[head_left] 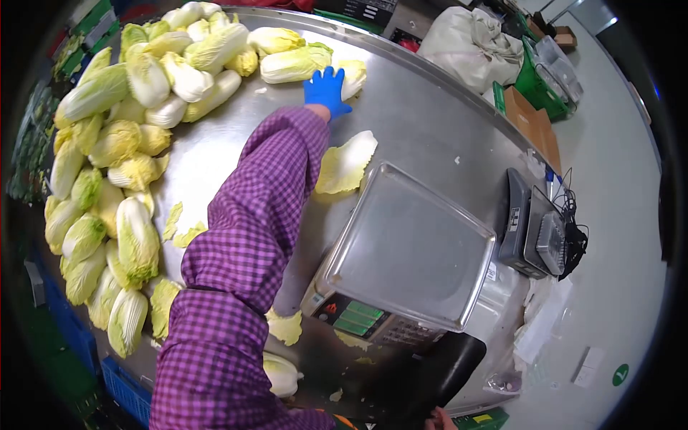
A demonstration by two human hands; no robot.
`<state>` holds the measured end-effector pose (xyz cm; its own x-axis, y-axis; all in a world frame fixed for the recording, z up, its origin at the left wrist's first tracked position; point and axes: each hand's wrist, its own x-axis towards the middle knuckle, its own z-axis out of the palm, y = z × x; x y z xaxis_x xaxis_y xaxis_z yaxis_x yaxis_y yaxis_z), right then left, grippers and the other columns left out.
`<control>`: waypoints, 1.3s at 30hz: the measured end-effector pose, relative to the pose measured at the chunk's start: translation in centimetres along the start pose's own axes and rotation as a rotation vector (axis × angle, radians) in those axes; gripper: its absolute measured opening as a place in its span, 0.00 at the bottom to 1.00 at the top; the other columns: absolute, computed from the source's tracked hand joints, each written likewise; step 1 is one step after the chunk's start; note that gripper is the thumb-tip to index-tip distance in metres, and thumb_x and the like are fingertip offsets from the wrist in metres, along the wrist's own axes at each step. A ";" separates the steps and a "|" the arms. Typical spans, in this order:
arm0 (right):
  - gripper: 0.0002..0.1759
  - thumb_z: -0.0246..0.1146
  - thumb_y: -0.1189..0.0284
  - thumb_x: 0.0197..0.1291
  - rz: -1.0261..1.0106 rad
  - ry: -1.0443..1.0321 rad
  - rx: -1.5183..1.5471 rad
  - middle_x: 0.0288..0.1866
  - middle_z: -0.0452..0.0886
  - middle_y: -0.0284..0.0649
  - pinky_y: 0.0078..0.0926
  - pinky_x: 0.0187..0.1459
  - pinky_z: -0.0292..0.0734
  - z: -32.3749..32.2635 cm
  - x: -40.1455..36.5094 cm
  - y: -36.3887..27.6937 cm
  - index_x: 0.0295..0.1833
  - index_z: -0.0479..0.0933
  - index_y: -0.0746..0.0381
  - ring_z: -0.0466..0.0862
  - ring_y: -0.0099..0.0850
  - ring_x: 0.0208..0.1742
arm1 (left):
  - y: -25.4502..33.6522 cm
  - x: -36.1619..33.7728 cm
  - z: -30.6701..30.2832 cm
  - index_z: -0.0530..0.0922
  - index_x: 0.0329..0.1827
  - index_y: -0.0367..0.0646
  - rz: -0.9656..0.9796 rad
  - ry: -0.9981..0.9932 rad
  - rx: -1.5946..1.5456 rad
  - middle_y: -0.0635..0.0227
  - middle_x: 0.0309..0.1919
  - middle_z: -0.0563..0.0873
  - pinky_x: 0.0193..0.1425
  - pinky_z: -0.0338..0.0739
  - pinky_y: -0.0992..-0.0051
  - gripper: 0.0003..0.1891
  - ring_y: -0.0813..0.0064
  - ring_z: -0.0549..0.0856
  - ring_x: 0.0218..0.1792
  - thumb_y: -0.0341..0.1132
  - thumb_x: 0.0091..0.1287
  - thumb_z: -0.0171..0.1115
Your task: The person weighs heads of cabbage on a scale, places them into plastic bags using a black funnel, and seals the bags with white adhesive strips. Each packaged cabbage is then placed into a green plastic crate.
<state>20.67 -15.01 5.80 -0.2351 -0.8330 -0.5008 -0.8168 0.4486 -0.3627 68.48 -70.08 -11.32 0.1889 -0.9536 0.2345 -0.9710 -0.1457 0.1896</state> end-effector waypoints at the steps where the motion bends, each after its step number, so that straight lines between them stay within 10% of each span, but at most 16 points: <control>1: 0.21 0.63 0.74 0.58 -0.077 0.042 -0.007 0.36 0.84 0.45 0.27 0.35 0.77 0.0 0.8 -0.6 0.59 0.74 0.60 0.82 0.33 0.31 | 0.0 1.0 1.0 0.60 0.70 0.56 0.004 -0.009 -0.012 0.54 0.65 0.66 0.61 0.68 0.55 0.46 0.50 0.70 0.61 0.47 0.45 0.73; 7: 0.23 0.66 0.73 0.56 0.068 0.352 -0.115 0.45 0.81 0.51 0.31 0.44 0.76 0.5 2.3 -0.5 0.58 0.73 0.66 0.81 0.38 0.41 | -3.0 -1.0 2.4 0.61 0.70 0.52 -0.120 0.111 -0.129 0.57 0.59 0.72 0.54 0.73 0.60 0.42 0.59 0.75 0.56 0.45 0.50 0.69; 10: 0.28 0.67 0.67 0.55 -0.003 0.602 -0.246 0.53 0.77 0.56 0.37 0.54 0.72 2.1 3.2 3.9 0.58 0.72 0.70 0.78 0.46 0.51 | -3.2 -4.8 -0.1 0.69 0.63 0.37 -0.484 -0.281 -1.679 0.61 0.54 0.79 0.50 0.76 0.75 0.35 0.72 0.81 0.49 0.47 0.56 0.69; 12: 0.39 0.59 0.84 0.49 0.165 0.375 -0.035 0.58 0.73 0.56 0.33 0.62 0.67 3.7 3.5 8.0 0.70 0.58 0.65 0.75 0.46 0.61 | -1.5 -8.6 -2.8 0.63 0.69 0.39 -0.322 -0.338 -1.914 0.61 0.59 0.75 0.59 0.72 0.72 0.34 0.70 0.77 0.56 0.41 0.61 0.64; 13: 0.44 0.64 0.82 0.48 0.184 0.262 0.273 0.55 0.74 0.53 0.36 0.59 0.69 4.4 3.9 9.9 0.72 0.54 0.64 0.77 0.46 0.57 | -0.3 -10.5 -4.4 0.62 0.69 0.38 -0.153 -0.281 -1.776 0.61 0.60 0.75 0.62 0.70 0.71 0.35 0.70 0.75 0.58 0.39 0.60 0.65; 20: 0.29 0.59 0.78 0.52 0.057 0.286 -0.294 0.47 0.79 0.59 0.44 0.53 0.73 0.6 3.2 10.1 0.63 0.67 0.66 0.78 0.55 0.50 | 7.6 -20.4 -12.8 0.65 0.69 0.47 0.753 -0.379 -1.145 0.60 0.65 0.71 0.69 0.64 0.65 0.42 0.62 0.71 0.64 0.41 0.47 0.72; 28: 0.27 0.65 0.75 0.53 -0.220 0.372 -0.085 0.52 0.78 0.51 0.36 0.54 0.73 -1.7 2.3 7.5 0.61 0.70 0.65 0.79 0.46 0.52 | 11.6 -23.4 -12.7 0.70 0.65 0.44 0.412 -0.877 -1.253 0.61 0.59 0.77 0.67 0.67 0.71 0.32 0.69 0.75 0.60 0.35 0.55 0.70; 39: 0.13 0.61 0.79 0.57 -0.796 0.410 0.400 0.45 0.81 0.45 0.25 0.47 0.75 -0.2 15.8 -13.7 0.48 0.77 0.67 0.82 0.33 0.43 | 11.9 -23.2 -13.4 0.70 0.66 0.45 0.499 -0.736 -1.020 0.62 0.60 0.76 0.67 0.67 0.70 0.31 0.68 0.75 0.61 0.40 0.58 0.69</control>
<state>28.04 -34.40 3.02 0.0806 -0.9537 0.2899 -0.5950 -0.2794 -0.7536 54.51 -46.15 -1.69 -0.5823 -0.8129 -0.0140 -0.3109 0.2067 0.9277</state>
